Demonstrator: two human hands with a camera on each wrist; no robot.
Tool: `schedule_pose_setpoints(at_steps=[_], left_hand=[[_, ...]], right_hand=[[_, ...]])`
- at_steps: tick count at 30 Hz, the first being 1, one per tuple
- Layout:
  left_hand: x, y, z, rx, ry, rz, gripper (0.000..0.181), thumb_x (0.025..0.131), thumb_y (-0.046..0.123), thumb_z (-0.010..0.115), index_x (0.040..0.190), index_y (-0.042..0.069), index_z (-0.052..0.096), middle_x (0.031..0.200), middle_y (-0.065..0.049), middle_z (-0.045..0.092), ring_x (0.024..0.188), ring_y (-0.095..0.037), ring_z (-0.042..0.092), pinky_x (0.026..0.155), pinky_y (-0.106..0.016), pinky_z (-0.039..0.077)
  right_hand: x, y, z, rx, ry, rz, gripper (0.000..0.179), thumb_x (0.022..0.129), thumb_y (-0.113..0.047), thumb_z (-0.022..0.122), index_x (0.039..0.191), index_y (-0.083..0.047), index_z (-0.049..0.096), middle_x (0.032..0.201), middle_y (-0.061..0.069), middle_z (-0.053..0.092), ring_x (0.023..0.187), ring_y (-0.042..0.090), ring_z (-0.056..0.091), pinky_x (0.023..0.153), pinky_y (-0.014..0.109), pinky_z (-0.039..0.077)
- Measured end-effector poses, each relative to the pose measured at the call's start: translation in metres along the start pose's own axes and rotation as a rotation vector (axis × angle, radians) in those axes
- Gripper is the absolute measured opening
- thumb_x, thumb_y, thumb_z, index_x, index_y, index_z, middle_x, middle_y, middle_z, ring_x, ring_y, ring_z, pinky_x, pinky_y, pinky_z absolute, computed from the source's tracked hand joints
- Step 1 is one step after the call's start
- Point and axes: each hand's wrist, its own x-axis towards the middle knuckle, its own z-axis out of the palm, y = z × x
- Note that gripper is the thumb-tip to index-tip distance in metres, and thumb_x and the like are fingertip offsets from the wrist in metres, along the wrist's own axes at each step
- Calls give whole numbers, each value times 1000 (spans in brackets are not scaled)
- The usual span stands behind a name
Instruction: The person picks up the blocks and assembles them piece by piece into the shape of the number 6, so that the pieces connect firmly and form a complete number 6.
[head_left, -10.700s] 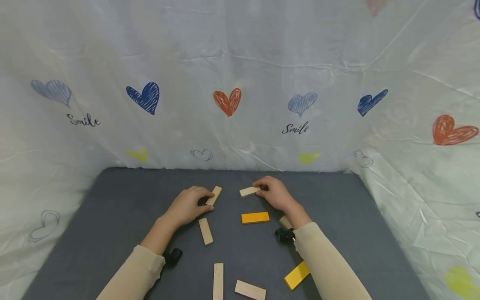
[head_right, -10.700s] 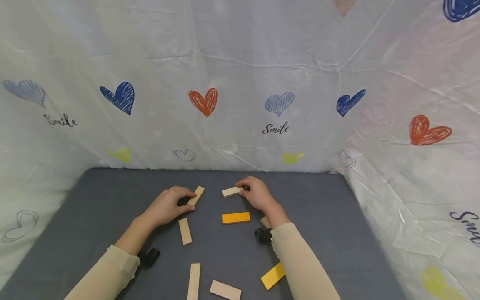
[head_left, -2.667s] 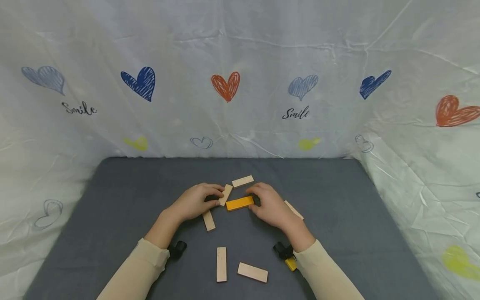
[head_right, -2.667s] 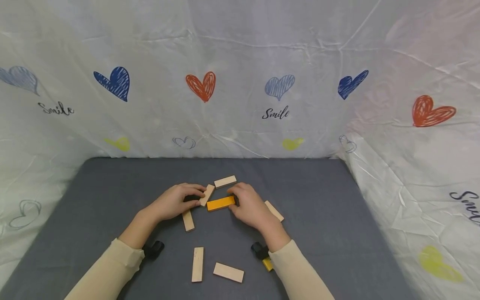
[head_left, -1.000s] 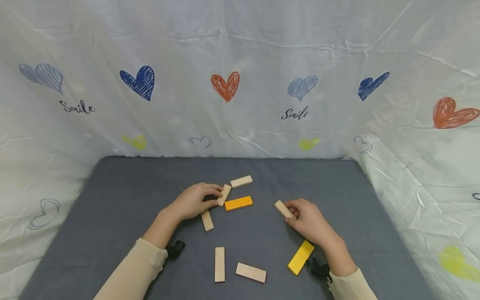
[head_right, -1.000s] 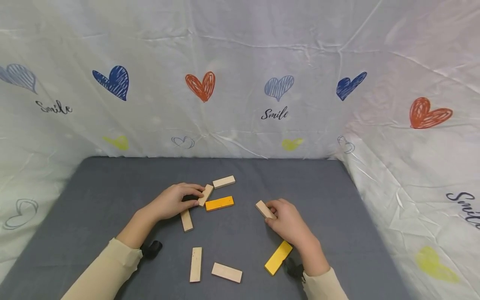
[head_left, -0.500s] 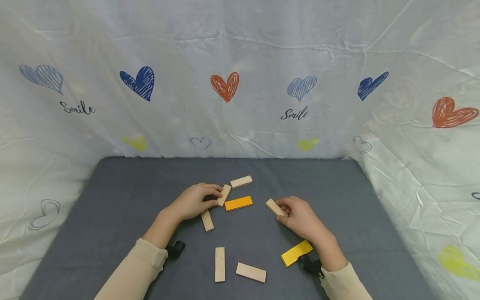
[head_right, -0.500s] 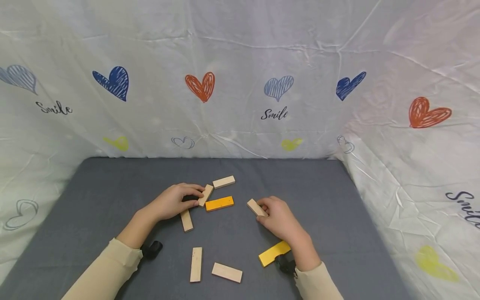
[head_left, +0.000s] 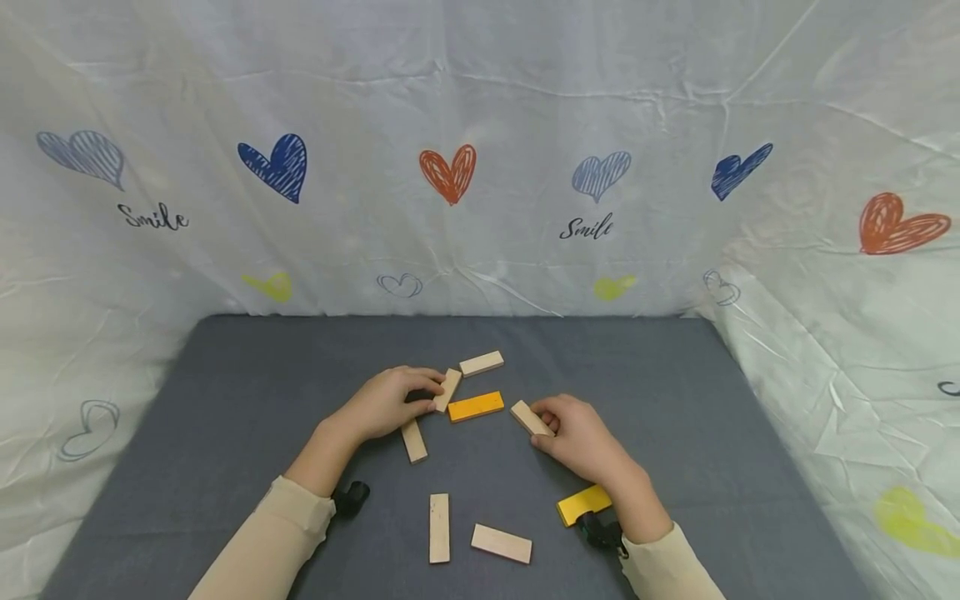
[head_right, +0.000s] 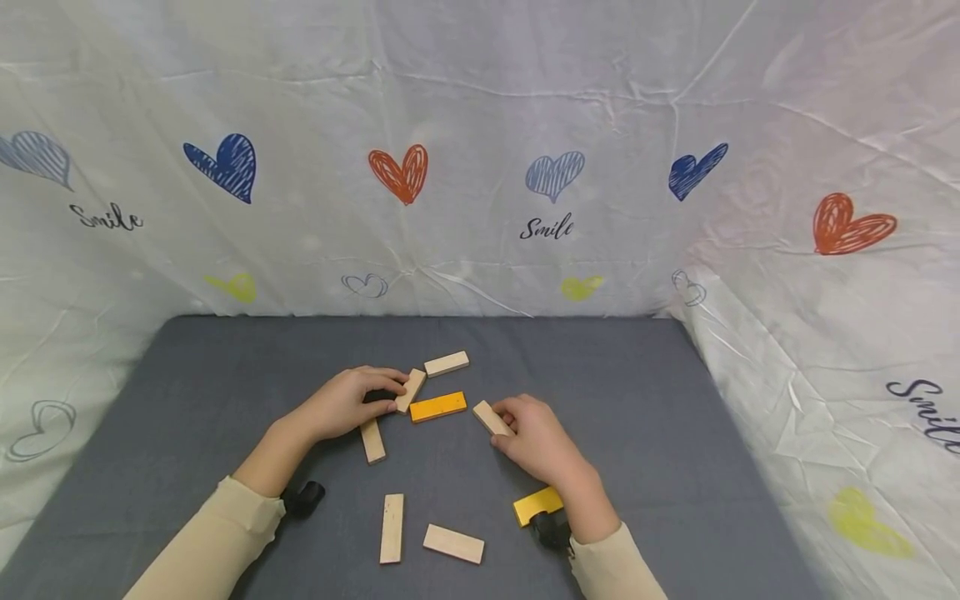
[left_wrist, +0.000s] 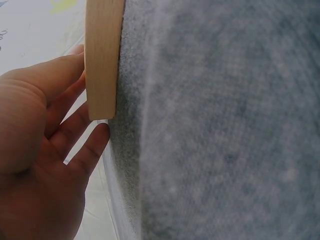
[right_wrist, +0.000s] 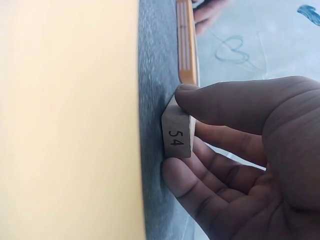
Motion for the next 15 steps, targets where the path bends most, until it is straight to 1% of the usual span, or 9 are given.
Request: schedule_pose_setpoints(at_steps=[6, 15], left_hand=[[0, -1, 2, 3, -2, -2, 33, 104, 21, 80, 136, 16, 79, 153, 4, 65, 144, -29, 58, 122, -56, 46], [0, -1, 0, -4, 1, 7, 33, 104, 21, 80, 136, 15, 78, 153, 3, 65, 144, -29, 58, 123, -56, 45]], right_hand=[[2, -3, 6, -3, 2, 1, 36, 91, -8, 90, 125, -7, 79, 99, -4, 65, 87, 13, 59, 80, 36, 56], [6, -5, 5, -13, -2, -12, 35, 91, -8, 89, 125, -7, 79, 99, -4, 65, 87, 13, 58, 79, 36, 56]])
